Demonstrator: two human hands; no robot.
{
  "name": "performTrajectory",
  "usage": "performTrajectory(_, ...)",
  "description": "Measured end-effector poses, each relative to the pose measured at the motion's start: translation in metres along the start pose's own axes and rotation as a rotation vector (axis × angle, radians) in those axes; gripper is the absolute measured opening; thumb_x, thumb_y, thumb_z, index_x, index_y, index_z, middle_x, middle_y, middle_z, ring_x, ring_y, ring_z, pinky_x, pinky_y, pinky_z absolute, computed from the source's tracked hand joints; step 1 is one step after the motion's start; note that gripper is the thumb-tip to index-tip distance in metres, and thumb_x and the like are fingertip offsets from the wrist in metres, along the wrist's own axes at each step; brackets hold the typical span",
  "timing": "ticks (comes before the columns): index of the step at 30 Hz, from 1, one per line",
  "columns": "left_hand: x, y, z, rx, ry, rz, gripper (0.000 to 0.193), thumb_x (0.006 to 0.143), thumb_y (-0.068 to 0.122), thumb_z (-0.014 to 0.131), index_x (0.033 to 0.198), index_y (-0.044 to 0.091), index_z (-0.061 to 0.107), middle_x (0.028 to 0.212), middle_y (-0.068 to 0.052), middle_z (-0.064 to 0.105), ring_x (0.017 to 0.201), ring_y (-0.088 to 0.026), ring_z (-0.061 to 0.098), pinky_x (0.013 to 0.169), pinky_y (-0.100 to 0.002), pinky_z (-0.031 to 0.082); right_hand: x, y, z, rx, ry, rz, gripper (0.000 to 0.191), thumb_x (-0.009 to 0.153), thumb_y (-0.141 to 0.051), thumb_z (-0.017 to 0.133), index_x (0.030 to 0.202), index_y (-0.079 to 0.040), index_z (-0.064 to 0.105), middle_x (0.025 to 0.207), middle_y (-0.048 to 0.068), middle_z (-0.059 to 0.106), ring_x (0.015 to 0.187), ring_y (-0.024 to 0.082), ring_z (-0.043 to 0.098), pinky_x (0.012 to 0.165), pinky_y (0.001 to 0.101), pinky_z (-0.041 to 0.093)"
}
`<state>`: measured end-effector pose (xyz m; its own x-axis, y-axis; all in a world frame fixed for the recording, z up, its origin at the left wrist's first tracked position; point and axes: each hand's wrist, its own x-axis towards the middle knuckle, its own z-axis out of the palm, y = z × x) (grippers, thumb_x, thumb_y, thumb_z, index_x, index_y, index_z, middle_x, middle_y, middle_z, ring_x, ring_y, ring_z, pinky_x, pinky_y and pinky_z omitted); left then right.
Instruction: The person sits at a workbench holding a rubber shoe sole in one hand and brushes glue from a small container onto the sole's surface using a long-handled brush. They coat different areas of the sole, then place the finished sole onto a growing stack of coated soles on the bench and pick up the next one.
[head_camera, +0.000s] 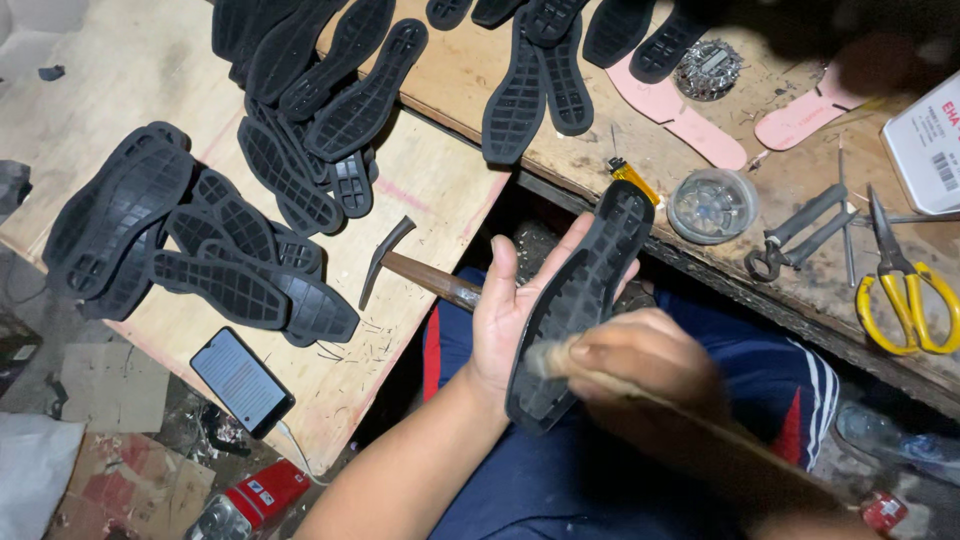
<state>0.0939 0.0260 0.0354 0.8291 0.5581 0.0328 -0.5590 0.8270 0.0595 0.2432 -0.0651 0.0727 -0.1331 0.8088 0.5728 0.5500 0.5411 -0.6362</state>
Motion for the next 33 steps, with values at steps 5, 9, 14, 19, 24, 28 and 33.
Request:
performTrajectory(5,0.005,-0.002,0.000,-0.114,-0.075,-0.011,0.089,0.108,0.074,0.036,0.173,0.015,0.020,0.170,-0.013,0.034,0.152,-0.031,0.038,0.124,-0.062,0.026,-0.004,-0.004,0.007,-0.185,0.001,-0.138,0.034,0.084,-0.009,0.081,0.112,-0.008,0.064,0.106,0.007,0.074,0.095,0.028,0.072,0.083,0.0381,0.054)
performTrajectory(9,0.005,-0.002,-0.002,-0.196,-0.171,0.031,0.079,0.114,0.075,0.033,0.167,0.016,0.028,0.166,-0.012,0.035,0.145,-0.030,0.043,0.123,-0.077,0.020,-0.019,-0.004,0.016,0.258,-0.193,0.185,0.032,0.080,-0.008,0.078,0.111,-0.009,0.068,0.095,0.004,0.072,0.081,0.024,0.073,0.072,0.0342,0.058)
performTrajectory(14,0.005,-0.003,0.001,-0.106,-0.094,0.037,0.085,0.109,0.076,0.033,0.170,0.017,0.028,0.171,-0.011,0.032,0.149,-0.029,0.042,0.120,-0.077,0.018,-0.020,-0.007,0.015,-0.134,-0.364,0.116,0.025,0.078,-0.011,0.081,0.101,-0.013,0.074,0.081,0.001,0.071,0.068,0.023,0.068,0.061,0.0352,0.050)
performTrajectory(19,-0.003,-0.003,0.013,0.098,-0.081,-0.009,0.096,0.103,0.077,0.033,0.174,0.015,0.014,0.171,-0.009,0.031,0.153,-0.025,0.036,0.125,-0.064,0.022,0.001,-0.010,0.008,-0.179,-0.050,-0.029,0.032,0.076,-0.011,0.082,0.104,-0.011,0.069,0.094,0.005,0.074,0.081,0.025,0.071,0.071,0.0371,0.054)
performTrajectory(24,-0.021,-0.005,0.016,0.192,-0.119,-0.077,0.101,0.096,0.076,0.035,0.172,0.018,0.004,0.168,-0.005,0.031,0.153,-0.021,0.035,0.124,-0.052,0.035,0.011,0.004,-0.005,-0.318,0.366,0.033,0.034,0.090,0.001,0.080,0.119,-0.007,0.064,0.110,0.012,0.071,0.092,0.027,0.070,0.080,0.0360,0.055)
performTrajectory(28,-0.029,0.000,0.014,0.179,-0.073,-0.109,0.097,0.106,0.080,0.035,0.176,0.018,0.006,0.159,-0.013,0.033,0.139,-0.026,0.044,0.116,-0.042,0.038,0.005,0.002,-0.010,-0.332,0.150,-0.117,0.036,0.081,-0.005,0.082,0.112,-0.009,0.065,0.103,0.012,0.072,0.088,0.029,0.070,0.077,0.0389,0.054)
performTrajectory(33,-0.033,-0.003,0.018,0.184,-0.082,-0.107,0.104,0.095,0.076,0.034,0.174,0.014,0.005,0.169,-0.005,0.034,0.155,-0.021,0.036,0.122,-0.065,0.032,0.007,0.006,-0.017,-0.297,0.315,0.042,0.033,0.087,0.001,0.078,0.117,-0.006,0.066,0.109,0.013,0.072,0.092,0.027,0.070,0.082,0.0370,0.055)
